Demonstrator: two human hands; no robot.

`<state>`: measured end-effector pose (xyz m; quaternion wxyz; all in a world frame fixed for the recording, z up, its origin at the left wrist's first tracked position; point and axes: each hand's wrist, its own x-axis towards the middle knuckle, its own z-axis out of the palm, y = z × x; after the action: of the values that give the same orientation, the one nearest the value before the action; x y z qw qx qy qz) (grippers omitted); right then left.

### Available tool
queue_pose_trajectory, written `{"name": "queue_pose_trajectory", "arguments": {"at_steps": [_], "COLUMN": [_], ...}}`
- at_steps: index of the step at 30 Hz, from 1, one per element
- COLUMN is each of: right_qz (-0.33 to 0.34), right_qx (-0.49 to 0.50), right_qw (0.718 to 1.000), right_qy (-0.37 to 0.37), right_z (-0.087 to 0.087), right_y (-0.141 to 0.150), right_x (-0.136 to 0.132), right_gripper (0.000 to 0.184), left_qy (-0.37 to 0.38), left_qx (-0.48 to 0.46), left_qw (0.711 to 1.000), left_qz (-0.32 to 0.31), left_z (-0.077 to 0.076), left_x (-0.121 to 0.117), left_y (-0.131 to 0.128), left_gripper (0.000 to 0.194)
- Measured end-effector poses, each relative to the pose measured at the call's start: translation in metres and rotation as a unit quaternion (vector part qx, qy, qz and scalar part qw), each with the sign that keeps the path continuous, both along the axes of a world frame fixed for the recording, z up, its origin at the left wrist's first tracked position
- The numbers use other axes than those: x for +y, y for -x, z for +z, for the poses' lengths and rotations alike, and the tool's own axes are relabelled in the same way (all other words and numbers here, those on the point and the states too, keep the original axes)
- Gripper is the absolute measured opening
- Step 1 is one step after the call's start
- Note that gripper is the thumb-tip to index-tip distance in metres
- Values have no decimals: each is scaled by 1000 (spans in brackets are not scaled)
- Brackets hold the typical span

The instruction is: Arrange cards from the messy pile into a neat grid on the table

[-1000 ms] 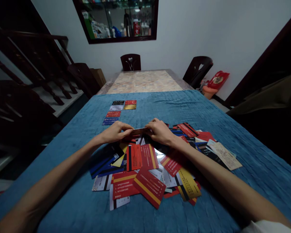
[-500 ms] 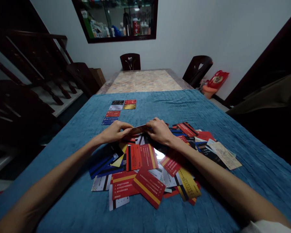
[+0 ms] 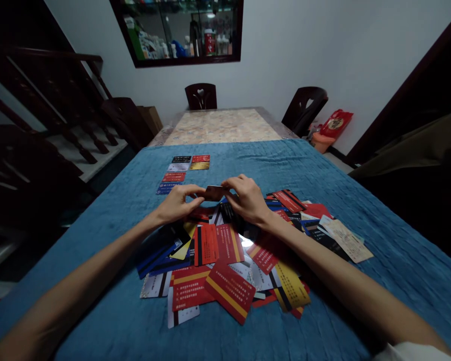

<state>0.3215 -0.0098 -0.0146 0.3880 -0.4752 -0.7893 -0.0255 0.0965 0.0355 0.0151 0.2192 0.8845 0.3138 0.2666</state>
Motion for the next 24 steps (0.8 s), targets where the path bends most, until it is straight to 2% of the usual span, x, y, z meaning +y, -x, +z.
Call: {"name": "queue_pose_trajectory", "arguments": {"at_steps": [5, 9, 14, 24], "right_qz": [-22, -12, -20, 0], "right_qx": [-122, -167, -136, -59], "right_qw": [992, 986, 990, 992], "right_qy": [-9, -12, 8, 108], "right_z": [10, 9, 4, -8], "right_y": [6, 11, 8, -3], "right_x": [-8, -10, -7, 5], "right_gripper": [28, 32, 28, 17], "left_qy": [-39, -65, -70, 20], "left_qx": [-58, -67, -70, -126], "left_qw": [998, 996, 995, 988], "left_qz": [12, -5, -12, 84], "left_z": [0, -5, -10, -15], "left_x": [-5, -8, -6, 1], "left_y": [-3, -6, -7, -5], "left_gripper": [23, 15, 15, 16]}}
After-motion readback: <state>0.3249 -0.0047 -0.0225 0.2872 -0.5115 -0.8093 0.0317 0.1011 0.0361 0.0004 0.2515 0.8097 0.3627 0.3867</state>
